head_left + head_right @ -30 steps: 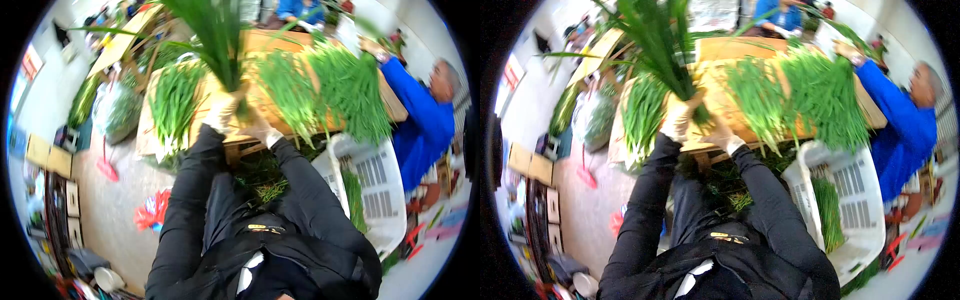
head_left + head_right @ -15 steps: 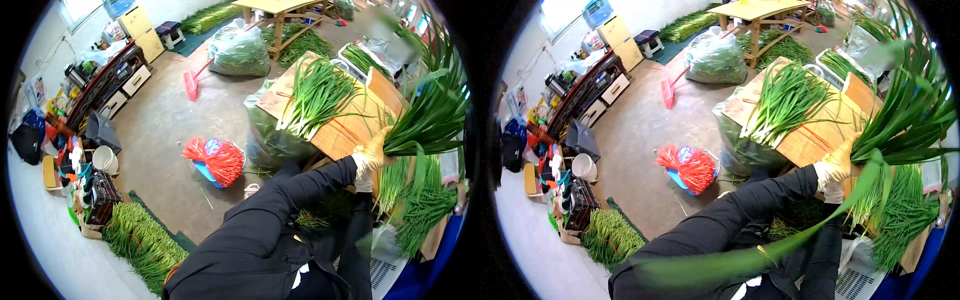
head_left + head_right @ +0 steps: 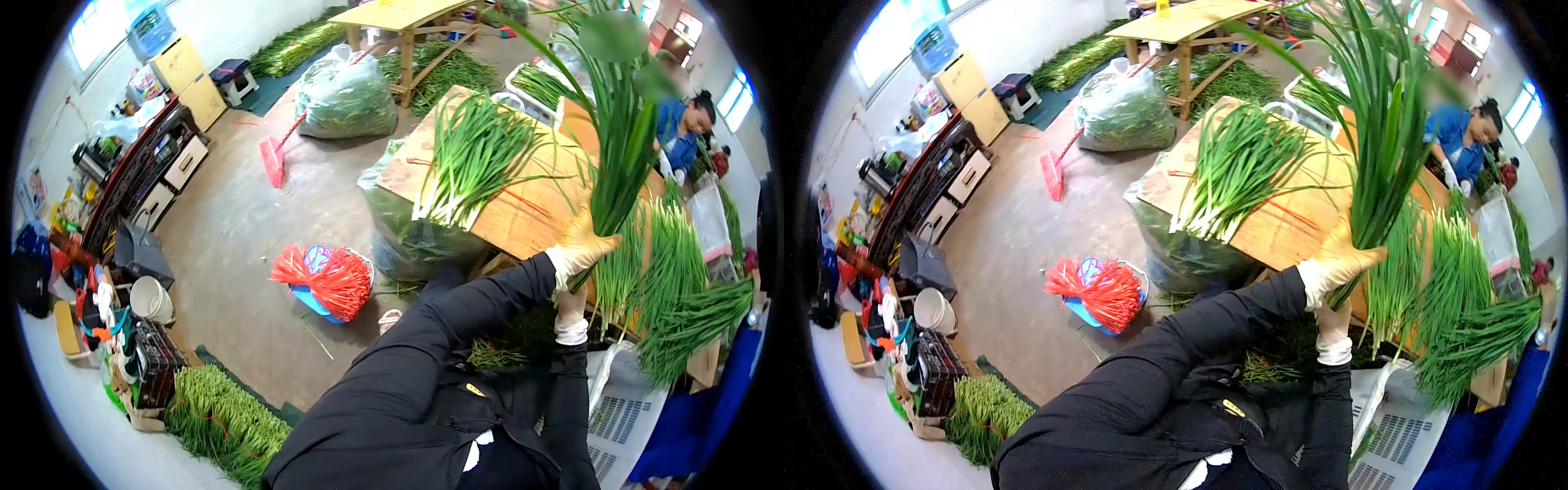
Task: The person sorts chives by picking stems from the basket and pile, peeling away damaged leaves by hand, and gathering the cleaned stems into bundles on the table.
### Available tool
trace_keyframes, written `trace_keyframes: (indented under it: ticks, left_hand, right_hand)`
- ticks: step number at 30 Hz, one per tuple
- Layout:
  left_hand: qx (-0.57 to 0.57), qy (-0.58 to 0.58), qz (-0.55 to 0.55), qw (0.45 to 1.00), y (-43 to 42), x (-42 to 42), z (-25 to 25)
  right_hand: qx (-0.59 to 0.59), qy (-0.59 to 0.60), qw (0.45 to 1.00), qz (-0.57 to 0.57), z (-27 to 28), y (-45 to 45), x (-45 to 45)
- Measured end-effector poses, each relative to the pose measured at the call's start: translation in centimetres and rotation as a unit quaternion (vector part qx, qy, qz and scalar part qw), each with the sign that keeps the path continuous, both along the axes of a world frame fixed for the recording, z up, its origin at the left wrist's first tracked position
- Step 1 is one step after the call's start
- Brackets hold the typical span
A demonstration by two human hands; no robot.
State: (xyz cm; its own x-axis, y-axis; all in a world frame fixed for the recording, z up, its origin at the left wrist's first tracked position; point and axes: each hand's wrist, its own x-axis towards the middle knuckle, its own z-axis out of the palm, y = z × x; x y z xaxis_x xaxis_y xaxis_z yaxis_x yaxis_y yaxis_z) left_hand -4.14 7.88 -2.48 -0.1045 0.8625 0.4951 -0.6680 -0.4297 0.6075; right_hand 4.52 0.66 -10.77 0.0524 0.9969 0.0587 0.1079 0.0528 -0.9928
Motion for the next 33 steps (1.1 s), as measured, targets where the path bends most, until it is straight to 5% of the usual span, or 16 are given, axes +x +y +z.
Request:
trace_keyframes:
  ticks: [4, 5, 7, 10, 13, 16, 17, 18, 19, 21, 22, 23, 25, 26, 30, 33]
  left_hand:
    - [-0.198, 0.18, -0.196, 0.943, 1.6, -1.5, -1.1]
    - [-0.273, 0.148, -0.369, 0.876, 1.3, -3.3, -0.6]
    - [-0.272, 0.184, -0.333, 0.884, 0.9, -3.8, -1.4]
    - [-0.216, 0.296, -0.147, 0.919, -1.1, -4.2, -4.2]
    - [-0.247, 0.354, -0.221, 0.874, -3.9, -4.9, -5.9]
    - [-0.161, 0.418, -0.24, 0.861, -6.1, -4.1, -4.0]
    - [-0.156, 0.392, -0.261, 0.868, -6.8, -3.7, -2.1]
    - [-0.166, 0.348, -0.273, 0.881, -6.7, -3.3, -2.0]
    - [-0.176, 0.301, -0.283, 0.893, -6.8, -2.9, -1.9]
    - [-0.206, 0.196, -0.277, 0.918, -7.5, -2.9, -1.5]
    - [-0.221, 0.176, -0.313, 0.907, -7.9, -3.4, -0.2]
    - [-0.236, 0.156, -0.35, 0.893, -8.0, -3.8, 0.6]
    - [-0.272, 0.089, -0.414, 0.864, -7.6, -4.2, 0.6]
    - [-0.238, 0.131, -0.416, 0.868, -7.6, -4.7, 1.0]
    - [-0.184, 0.088, -0.425, 0.882, -6.9, -6.2, 1.9]
    - [-0.252, 0.11, -0.457, 0.846, -6.7, -8.4, 1.1]
  right_hand:
    - [-0.191, 0.328, 0.918, 0.112, 3.0, -4.5, -0.8]
    - [-0.264, 0.395, 0.869, 0.14, 2.2, -4.8, 0.0]
    - [-0.344, 0.621, 0.693, 0.129, -0.9, -4.6, 2.1]
    - [-0.295, 0.623, 0.715, 0.117, -0.6, -4.5, 3.3]
    - [-0.248, 0.541, 0.799, 0.08, 1.0, -3.7, 3.1]
    - [-0.146, 0.255, 0.954, 0.059, 3.1, -3.6, 0.7]
    - [-0.051, 0.017, 0.998, 0.036, 3.0, -3.5, -0.7]
    - [-0.051, 0.021, 0.998, 0.025, 3.1, -3.6, -1.8]
    - [-0.062, 0.246, 0.967, 0.013, 3.2, -3.7, -2.8]
    - [-0.066, 0.647, 0.76, -0.009, 3.4, -3.9, -4.3]
    - [0.017, 0.435, 0.9, 0.03, 3.9, -4.7, -4.3]
    - [0.106, 0.011, 0.994, -0.014, 4.5, -5.5, -4.3]
    - [0.216, -0.401, 0.876, -0.158, 5.2, -7.1, -4.8]
    - [0.153, -0.396, 0.898, -0.12, 5.7, -8.0, -4.8]
    - [0.265, -0.382, 0.88, 0.093, 7.0, -11.3, -3.2]
    - [0.112, -0.061, 0.974, 0.188, 5.4, -13.0, 0.5]
